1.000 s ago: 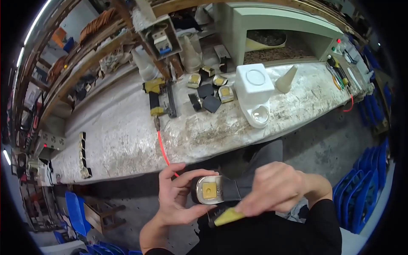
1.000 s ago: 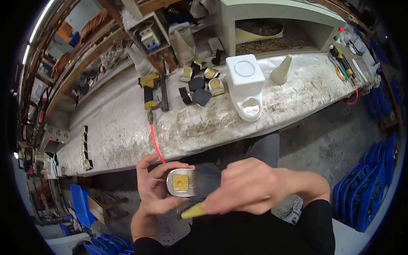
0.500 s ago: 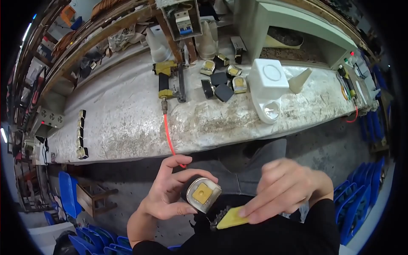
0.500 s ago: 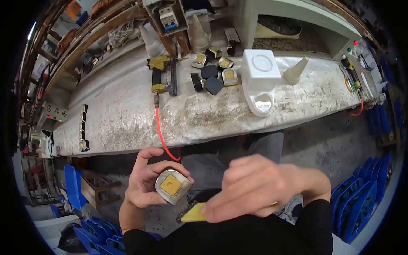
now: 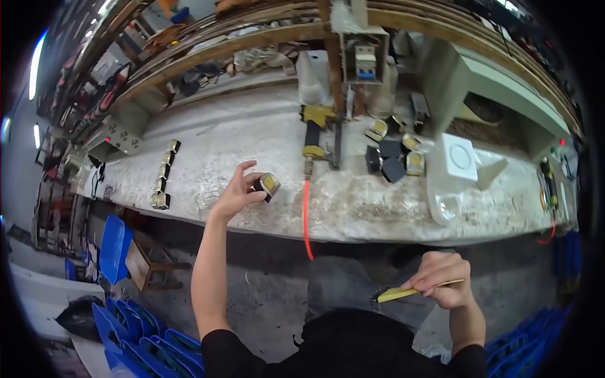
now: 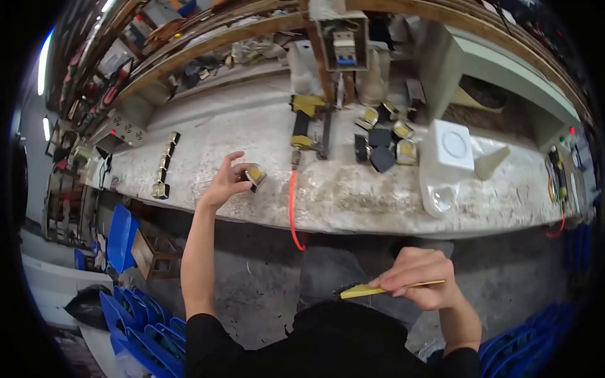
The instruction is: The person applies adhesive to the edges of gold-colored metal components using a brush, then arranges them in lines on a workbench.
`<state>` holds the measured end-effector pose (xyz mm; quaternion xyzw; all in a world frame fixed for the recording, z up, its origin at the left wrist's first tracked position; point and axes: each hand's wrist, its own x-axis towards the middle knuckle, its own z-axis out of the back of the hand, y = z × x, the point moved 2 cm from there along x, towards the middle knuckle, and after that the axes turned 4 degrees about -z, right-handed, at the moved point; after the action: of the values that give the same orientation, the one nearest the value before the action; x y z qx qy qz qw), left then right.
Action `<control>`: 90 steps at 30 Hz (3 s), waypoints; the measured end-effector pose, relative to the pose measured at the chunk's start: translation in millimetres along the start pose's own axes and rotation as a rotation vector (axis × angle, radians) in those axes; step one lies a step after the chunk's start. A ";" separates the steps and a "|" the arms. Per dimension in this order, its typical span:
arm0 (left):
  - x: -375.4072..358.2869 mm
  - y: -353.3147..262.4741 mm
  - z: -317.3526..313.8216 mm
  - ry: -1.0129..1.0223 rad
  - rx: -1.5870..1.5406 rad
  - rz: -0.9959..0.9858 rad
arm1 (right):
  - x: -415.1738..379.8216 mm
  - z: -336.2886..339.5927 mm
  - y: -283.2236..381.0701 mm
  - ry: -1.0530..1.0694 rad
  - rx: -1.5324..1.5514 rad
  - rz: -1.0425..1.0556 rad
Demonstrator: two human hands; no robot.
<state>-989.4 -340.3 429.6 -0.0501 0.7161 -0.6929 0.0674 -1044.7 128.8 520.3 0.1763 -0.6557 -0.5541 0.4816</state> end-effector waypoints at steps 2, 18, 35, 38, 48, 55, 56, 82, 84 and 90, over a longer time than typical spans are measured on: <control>14.5 27.8 26.1 -0.086 -0.034 -0.039 | 2.9 -5.9 -7.2 -0.070 0.055 -0.049; 16.5 56.8 -6.7 -0.985 0.994 -0.226 | 42.7 -25.9 -47.5 -0.373 0.190 -0.132; -61.4 22.6 318.3 -1.130 1.292 0.365 | 30.5 -14.8 -89.3 -0.396 0.195 -0.276; -63.4 17.1 313.2 -1.091 1.296 0.471 | 30.7 -11.6 -86.4 -0.401 0.193 -0.267; -41.4 -13.8 174.0 -1.267 1.204 -0.523 | -25.1 55.6 -23.1 -0.938 0.365 -0.159; 79.0 -20.4 -170.4 -0.149 0.534 -0.338 | -31.0 100.9 32.5 -0.977 0.200 -0.354; 101.4 -5.6 -192.6 -0.085 0.487 -0.369 | -30.1 106.1 27.9 -0.950 0.112 -0.398; 24.5 46.4 -231.1 -0.083 -0.161 -0.139 | -53.6 146.4 -44.2 -0.622 -0.309 -0.868; 13.5 45.5 -240.7 -0.034 -0.812 0.107 | -49.1 145.4 -43.3 -0.570 -0.358 -0.887; -17.1 53.2 -253.6 0.053 -1.064 0.145 | -53.0 154.7 -40.7 -0.623 -0.309 -0.935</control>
<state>-1013.4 -85.6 384.7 -0.0104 0.9714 -0.2290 0.0622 -1159.8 242.3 472.7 0.2034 -0.5305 -0.8229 -0.0095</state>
